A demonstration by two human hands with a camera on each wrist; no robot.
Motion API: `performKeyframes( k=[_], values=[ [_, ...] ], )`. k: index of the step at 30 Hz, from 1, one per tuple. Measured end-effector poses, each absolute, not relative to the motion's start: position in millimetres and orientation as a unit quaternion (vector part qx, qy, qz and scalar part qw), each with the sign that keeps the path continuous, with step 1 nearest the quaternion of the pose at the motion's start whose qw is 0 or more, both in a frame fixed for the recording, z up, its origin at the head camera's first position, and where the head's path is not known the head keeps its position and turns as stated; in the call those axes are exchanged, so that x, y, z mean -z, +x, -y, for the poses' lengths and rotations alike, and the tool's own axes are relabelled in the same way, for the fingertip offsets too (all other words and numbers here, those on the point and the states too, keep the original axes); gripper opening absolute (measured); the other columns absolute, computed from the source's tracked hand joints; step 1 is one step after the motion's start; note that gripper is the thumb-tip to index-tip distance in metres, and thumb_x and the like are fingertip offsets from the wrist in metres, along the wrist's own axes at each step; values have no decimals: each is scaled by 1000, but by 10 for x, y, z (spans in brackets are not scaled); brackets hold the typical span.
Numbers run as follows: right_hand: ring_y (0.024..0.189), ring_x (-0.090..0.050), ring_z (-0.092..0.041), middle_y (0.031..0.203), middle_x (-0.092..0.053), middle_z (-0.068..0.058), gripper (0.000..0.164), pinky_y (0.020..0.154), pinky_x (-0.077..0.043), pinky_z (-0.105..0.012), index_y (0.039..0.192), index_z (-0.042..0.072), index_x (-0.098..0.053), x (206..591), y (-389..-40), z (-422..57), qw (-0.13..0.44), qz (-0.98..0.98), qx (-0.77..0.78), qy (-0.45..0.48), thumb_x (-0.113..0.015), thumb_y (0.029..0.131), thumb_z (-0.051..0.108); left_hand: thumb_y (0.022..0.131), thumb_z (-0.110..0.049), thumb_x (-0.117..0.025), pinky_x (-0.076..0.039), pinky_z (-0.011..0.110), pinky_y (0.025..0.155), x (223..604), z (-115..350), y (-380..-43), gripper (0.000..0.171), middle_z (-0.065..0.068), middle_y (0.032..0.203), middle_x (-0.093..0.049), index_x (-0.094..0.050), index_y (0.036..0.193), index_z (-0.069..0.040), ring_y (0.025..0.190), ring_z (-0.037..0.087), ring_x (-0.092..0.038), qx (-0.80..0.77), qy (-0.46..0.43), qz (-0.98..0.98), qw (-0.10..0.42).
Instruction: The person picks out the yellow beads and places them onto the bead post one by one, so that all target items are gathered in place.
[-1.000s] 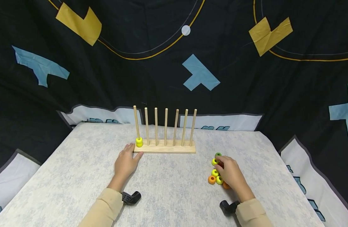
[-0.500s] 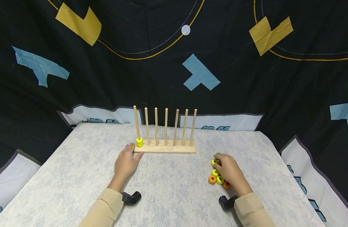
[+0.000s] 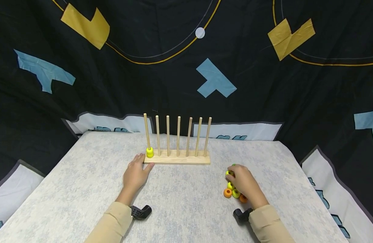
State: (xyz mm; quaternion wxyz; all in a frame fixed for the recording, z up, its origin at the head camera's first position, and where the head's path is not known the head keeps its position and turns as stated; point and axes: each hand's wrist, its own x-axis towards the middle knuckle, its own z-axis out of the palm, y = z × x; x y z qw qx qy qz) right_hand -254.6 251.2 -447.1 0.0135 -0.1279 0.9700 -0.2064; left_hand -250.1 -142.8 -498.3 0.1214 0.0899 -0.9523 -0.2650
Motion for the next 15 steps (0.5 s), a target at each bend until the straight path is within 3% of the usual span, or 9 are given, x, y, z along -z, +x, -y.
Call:
performKeyframes(
  k=[6,15],
  values=[
    [89,-60,-19,109,-68,-13,33,78,-56,-41,120,0,-68,4484,-2529,-2464,-27,-964,227,-138,-71,93,17,96,-48,-61,-33,57,117,4988,1422,-2504,71,17,155,-42,-44,148,-2,147,36,-34,266,93,952,120],
    [97,-67,-24,111,-68,-9,34,83,-60,-41,120,2,-68,4435,-2508,-2289,-59,-940,296,-156,-72,92,21,96,-47,-61,-32,57,117,4986,1425,-2501,71,17,156,-41,-44,148,-1,147,37,-34,265,92,953,118]
  ],
)
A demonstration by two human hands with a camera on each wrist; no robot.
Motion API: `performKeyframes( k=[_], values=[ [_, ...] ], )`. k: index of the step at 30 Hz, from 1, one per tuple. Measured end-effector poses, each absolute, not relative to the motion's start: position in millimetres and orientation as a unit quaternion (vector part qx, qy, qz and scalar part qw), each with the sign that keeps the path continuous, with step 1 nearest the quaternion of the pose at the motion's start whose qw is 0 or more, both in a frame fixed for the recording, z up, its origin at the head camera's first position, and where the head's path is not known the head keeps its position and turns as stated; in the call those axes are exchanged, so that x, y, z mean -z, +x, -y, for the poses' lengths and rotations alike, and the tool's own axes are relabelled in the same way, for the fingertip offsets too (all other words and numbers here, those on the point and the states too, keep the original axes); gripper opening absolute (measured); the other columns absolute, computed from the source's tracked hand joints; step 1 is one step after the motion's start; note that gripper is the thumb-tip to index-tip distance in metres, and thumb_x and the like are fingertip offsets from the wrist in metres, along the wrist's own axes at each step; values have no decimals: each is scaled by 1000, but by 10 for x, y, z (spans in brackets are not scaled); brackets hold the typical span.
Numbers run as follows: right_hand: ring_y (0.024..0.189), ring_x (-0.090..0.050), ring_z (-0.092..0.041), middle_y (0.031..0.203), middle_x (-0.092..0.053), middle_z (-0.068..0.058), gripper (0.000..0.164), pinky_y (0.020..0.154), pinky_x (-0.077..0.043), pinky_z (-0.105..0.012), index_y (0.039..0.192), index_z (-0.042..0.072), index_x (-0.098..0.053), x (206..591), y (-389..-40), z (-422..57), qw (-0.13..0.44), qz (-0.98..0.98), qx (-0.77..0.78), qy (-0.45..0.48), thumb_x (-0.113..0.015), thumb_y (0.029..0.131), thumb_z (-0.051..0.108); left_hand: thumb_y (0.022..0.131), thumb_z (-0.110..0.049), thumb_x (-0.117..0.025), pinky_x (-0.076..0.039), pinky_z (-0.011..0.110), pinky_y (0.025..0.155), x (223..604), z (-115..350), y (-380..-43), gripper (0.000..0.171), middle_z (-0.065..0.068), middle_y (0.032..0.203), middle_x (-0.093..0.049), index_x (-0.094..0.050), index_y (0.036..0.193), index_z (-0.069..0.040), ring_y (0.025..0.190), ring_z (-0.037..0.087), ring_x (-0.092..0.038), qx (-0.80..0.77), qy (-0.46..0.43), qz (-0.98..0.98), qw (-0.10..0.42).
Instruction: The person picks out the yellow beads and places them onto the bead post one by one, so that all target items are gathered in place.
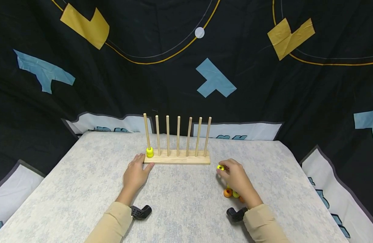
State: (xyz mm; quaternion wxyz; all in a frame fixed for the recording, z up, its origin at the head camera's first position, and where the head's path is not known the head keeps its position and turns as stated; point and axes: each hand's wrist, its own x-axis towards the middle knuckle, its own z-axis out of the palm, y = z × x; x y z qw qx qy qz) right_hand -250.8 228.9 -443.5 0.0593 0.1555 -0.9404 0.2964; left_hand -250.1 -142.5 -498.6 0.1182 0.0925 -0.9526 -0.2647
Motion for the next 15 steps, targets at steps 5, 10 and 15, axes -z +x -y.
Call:
performKeyframes(
  k=[5,10,15],
  values=[
    [96,-68,-21,111,-69,-8,31,83,-60,-34,118,3,-69,4406,-2514,-2124,88,917,-340,187,-73,92,19,96,-47,-61,-33,56,118,4985,1421,-2494,71,17,155,-41,-44,147,-1,147,36,-35,264,93,952,120],
    [96,-68,-21,112,-71,-8,28,83,-61,-31,116,4,-71,4339,-2500,-1935,101,893,-383,212,-74,90,14,96,-47,-61,-32,56,118,4986,1425,-2493,71,18,155,-42,-44,147,-1,147,36,-34,266,89,952,119],
    [102,-69,-20,118,-71,-8,30,87,-60,-32,119,7,-70,4245,-2485,-1730,75,885,-407,211,-73,91,19,96,-46,-61,-32,56,118,4980,1424,-2493,70,18,155,-42,-44,147,-1,147,36,-34,266,87,953,120]
  ],
)
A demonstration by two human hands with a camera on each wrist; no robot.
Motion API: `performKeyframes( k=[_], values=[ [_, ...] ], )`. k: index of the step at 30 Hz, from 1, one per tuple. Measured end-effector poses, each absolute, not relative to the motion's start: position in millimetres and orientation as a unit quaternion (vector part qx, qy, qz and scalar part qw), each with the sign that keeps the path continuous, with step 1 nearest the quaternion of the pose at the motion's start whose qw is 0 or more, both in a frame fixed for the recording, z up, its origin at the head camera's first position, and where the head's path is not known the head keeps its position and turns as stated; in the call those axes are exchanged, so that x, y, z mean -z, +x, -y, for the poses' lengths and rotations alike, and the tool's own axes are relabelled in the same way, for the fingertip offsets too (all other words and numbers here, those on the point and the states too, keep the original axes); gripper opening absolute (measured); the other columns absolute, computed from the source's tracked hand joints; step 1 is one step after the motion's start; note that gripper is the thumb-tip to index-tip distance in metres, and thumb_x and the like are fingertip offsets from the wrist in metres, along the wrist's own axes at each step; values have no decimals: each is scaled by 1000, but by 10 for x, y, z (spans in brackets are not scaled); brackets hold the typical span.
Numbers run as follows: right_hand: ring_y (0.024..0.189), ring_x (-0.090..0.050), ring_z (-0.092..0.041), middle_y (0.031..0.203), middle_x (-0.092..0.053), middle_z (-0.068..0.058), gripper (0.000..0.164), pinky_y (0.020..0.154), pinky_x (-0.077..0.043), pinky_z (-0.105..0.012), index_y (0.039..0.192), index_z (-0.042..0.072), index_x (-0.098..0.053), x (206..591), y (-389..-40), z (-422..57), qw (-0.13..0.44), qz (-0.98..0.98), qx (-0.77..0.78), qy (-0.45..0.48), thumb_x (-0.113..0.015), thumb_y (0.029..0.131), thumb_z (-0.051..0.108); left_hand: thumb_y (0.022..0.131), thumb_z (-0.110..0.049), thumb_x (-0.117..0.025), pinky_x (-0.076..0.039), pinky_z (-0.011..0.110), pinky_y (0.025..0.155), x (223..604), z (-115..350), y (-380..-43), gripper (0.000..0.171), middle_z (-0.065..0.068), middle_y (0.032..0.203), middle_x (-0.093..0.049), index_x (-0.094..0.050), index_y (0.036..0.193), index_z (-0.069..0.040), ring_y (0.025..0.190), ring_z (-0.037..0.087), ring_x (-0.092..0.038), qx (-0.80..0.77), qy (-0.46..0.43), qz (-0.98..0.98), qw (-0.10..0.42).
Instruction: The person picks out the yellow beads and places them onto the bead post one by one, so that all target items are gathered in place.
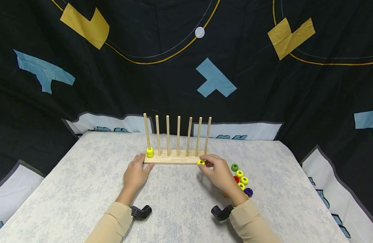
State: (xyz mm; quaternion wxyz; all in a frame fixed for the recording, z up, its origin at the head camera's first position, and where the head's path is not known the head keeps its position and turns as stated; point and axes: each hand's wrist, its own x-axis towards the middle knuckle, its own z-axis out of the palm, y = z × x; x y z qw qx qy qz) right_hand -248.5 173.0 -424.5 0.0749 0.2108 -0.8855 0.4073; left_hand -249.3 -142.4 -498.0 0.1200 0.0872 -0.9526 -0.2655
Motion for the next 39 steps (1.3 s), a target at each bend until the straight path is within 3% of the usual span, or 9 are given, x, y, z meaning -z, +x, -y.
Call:
performKeyframes(
  k=[8,25,39],
  values=[
    [105,-68,-19,119,-72,-8,32,91,-59,-33,122,7,-70,4108,-2508,-1429,37,863,-447,233,-72,92,20,96,-46,-62,-35,57,116,4988,1428,-2498,70,18,154,-43,-45,146,-1,146,36,-36,265,88,952,125],
    [109,-69,-22,121,-71,-8,34,94,-59,-37,128,8,-65,3507,-2863,-1011,96,855,-438,262,-67,96,19,96,-46,-62,-33,56,118,4967,1427,-2492,70,18,154,-43,-45,146,0,147,36,-36,268,86,951,124],
    [114,-68,-19,130,-67,-6,37,94,-58,-30,133,10,-62,3063,-3096,-751,124,845,-440,277,-66,96,19,96,-47,-62,-33,56,117,4960,1429,-2481,71,18,154,-43,-45,146,0,147,36,-35,270,89,951,121]
  ],
)
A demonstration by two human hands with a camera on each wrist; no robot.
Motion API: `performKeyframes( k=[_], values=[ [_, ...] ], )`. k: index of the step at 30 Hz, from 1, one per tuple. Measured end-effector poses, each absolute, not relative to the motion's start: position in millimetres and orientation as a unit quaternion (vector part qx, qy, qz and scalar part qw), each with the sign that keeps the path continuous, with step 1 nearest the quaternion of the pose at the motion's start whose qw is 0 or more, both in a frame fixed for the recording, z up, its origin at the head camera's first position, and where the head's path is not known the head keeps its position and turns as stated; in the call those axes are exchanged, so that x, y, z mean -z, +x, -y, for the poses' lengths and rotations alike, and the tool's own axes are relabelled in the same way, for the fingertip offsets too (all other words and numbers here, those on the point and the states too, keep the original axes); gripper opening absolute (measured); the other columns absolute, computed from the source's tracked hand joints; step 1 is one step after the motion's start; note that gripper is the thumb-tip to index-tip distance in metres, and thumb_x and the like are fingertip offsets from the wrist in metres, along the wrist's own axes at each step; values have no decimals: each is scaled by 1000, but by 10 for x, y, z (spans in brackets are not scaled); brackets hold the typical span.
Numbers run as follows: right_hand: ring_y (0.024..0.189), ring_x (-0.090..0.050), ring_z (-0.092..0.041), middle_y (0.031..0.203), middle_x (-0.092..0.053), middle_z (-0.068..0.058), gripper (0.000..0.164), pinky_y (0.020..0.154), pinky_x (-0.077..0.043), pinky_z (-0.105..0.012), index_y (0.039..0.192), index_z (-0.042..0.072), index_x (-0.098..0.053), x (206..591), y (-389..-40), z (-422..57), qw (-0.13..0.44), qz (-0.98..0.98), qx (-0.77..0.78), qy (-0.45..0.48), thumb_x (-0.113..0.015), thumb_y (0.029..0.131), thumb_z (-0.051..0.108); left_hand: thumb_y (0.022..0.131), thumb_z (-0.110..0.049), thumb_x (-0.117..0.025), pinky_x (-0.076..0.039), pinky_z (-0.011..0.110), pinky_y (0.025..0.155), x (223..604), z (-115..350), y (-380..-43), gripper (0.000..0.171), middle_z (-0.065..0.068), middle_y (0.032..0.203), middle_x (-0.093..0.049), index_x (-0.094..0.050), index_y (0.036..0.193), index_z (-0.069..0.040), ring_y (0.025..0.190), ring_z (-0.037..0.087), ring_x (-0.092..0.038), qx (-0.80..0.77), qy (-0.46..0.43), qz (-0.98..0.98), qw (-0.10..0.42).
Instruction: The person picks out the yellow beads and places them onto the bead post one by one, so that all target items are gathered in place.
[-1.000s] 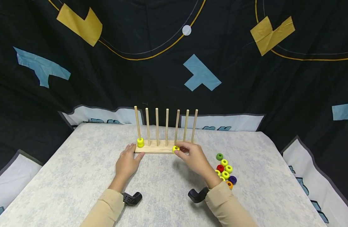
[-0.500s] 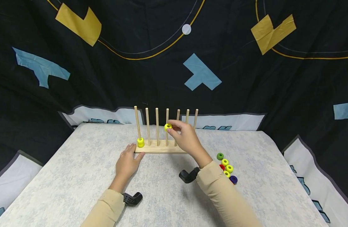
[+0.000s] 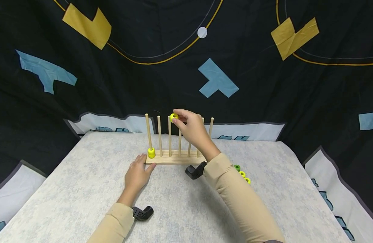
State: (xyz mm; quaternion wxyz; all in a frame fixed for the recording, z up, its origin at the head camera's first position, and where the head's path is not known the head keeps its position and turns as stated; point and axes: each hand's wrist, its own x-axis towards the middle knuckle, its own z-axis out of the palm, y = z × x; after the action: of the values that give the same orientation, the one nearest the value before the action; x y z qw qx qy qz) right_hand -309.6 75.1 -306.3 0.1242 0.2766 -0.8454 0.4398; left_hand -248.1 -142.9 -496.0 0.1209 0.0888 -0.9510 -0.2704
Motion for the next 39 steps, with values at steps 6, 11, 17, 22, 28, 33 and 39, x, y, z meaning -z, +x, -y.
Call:
performKeyframes(
  k=[6,11,17,22,28,33,39],
  values=[
    [114,-68,-17,130,-67,-5,37,94,-57,-28,132,11,-63,3002,-3168,-605,111,847,-446,266,-66,97,19,96,-46,-62,-33,56,117,4948,1430,-2481,70,18,154,-43,-46,146,0,147,36,-36,270,89,951,122],
    [116,-67,-17,132,-66,-7,37,96,-56,-27,134,10,-61,2965,-3230,-504,99,847,-450,265,-64,98,17,96,-45,-62,-34,56,117,4927,1437,-2482,69,18,154,-44,-46,146,0,147,36,-36,269,87,951,124],
    [115,-67,-17,131,-66,-7,38,96,-56,-26,134,10,-61,2917,-3309,-368,84,850,-453,254,-64,98,18,96,-45,-62,-35,56,116,4922,1450,-2490,68,18,153,-45,-46,145,0,146,36,-37,266,85,952,127],
    [116,-66,-16,132,-66,-6,38,96,-56,-25,135,11,-61,2906,-3334,-225,69,846,-461,258,-64,98,19,96,-45,-63,-36,57,116,4946,1456,-2503,68,18,153,-45,-47,145,-1,145,37,-38,267,87,951,127],
    [115,-67,-15,131,-66,-6,38,95,-55,-22,134,10,-61,2915,-3307,-51,68,841,-464,270,-64,98,19,96,-43,-63,-36,58,115,4974,1459,-2508,68,20,153,-44,-46,146,-1,144,40,-39,268,93,951,123],
    [113,-68,-15,130,-67,-6,38,93,-56,-21,134,10,-61,2927,-3290,62,69,839,-461,281,-64,97,19,96,-43,-63,-36,57,115,4972,1443,-2502,67,20,153,-44,-47,146,-1,144,39,-39,272,98,949,121],
    [111,-68,-16,128,-68,-7,38,93,-57,-22,134,8,-61,2923,-3276,146,69,853,-430,287,-64,98,18,96,-42,-64,-36,57,115,4958,1428,-2499,67,20,153,-45,-48,145,-1,144,39,-39,276,96,948,126]
  ],
)
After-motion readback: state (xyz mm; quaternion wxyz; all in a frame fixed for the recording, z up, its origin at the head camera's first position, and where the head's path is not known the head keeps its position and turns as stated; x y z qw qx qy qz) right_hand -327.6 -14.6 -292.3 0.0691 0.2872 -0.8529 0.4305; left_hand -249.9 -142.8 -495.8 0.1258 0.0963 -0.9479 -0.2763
